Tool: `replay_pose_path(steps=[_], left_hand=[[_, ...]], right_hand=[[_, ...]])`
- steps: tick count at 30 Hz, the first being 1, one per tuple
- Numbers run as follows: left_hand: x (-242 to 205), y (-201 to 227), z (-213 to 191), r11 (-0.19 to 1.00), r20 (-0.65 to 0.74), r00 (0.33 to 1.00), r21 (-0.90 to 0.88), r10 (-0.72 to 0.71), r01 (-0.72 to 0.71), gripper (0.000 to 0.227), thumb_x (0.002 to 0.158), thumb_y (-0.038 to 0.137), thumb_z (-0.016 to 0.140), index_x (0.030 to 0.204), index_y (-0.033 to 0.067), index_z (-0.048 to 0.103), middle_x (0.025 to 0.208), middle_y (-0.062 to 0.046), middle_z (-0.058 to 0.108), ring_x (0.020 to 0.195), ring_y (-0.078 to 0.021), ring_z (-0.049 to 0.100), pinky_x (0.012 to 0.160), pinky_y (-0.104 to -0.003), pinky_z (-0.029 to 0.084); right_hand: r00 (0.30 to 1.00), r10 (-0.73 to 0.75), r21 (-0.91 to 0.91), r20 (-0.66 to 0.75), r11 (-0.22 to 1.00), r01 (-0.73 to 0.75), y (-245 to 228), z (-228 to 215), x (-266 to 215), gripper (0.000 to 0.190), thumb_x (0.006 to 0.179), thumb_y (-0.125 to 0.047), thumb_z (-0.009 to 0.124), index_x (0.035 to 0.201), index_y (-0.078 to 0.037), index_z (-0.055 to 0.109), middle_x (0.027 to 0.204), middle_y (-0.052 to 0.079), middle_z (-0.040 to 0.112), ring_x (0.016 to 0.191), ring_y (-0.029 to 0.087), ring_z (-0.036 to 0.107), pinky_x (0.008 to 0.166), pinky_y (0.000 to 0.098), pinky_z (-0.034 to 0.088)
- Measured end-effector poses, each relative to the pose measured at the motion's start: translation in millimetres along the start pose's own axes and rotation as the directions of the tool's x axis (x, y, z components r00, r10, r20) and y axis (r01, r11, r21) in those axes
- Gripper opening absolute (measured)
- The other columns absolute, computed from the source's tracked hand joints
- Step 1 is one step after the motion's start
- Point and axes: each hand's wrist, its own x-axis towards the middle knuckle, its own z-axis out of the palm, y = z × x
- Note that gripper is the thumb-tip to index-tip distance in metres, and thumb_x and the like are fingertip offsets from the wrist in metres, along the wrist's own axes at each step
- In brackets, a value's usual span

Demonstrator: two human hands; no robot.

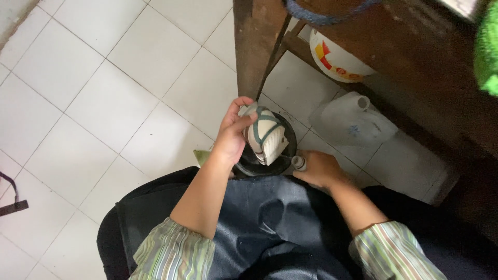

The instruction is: The person scrubs the sole and upper of a white sneaker with a brush, rinses it with water from a bottle, and wipes it with a green cloth. The person repeats the scrubbing on the upper part of the shoe.

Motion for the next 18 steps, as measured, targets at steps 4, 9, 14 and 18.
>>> replay_pose_path(steps=[4, 9, 14, 18], left_hand=[[3, -10, -6, 0.999, 0.013, 0.999, 0.01, -0.038, 0.038, 0.036, 0.091, 0.002, 0.067, 0.122, 0.008, 0.051, 0.091, -0.014, 0.07, 0.08, -0.0216, 0.074, 0.069, -0.03, 0.062], [8, 10, -9, 1.0, -0.085, 0.996, -0.011, -0.029, 0.028, 0.035, 0.093, 0.008, 0.062, 0.125, 0.0108, 0.05, 0.103, -0.01, 0.068, 0.09, -0.019, 0.07, 0.079, -0.03, 0.06], [3, 4, 7, 0.999, -0.12, 0.992, -0.018, -0.03, 0.028, 0.034, 0.092, 0.005, 0.062, 0.123, 0.0102, 0.052, 0.102, -0.008, 0.067, 0.085, -0.017, 0.07, 0.074, -0.028, 0.059], [-7, -36, 7, 0.987, -0.092, 0.993, 0.138, -0.067, 0.079, 0.034, 0.088, -0.001, 0.063, 0.119, 0.009, 0.056, 0.096, -0.009, 0.067, 0.079, -0.0168, 0.071, 0.071, -0.026, 0.061]], right_hand=[[0.999, 0.033, 0.048, 0.005, 0.998, -0.034, 17, 7, 4, 0.082, 0.081, -0.063, 0.07, 0.141, -0.007, 0.062, 0.142, 0.018, 0.064, 0.136, 0.037, 0.056, 0.118, 0.0514, 0.042], [0.993, 0.02, 0.221, -0.118, 0.975, 0.007, 59, 29, 27, 0.068, 0.086, -0.052, 0.072, 0.135, -0.006, 0.065, 0.134, 0.019, 0.068, 0.132, 0.037, 0.058, 0.115, 0.0517, 0.046], [0.953, -0.021, 0.258, -0.302, 0.961, 0.103, 95, 69, 53, 0.053, 0.086, -0.042, 0.078, 0.127, -0.009, 0.069, 0.122, 0.017, 0.072, 0.122, 0.036, 0.065, 0.106, 0.0504, 0.053], [0.896, 0.024, 0.335, -0.443, 0.932, 0.14, 112, 102, 73, 0.045, 0.092, -0.026, 0.076, 0.132, -0.01, 0.065, 0.127, 0.018, 0.069, 0.125, 0.038, 0.062, 0.107, 0.053, 0.051]])
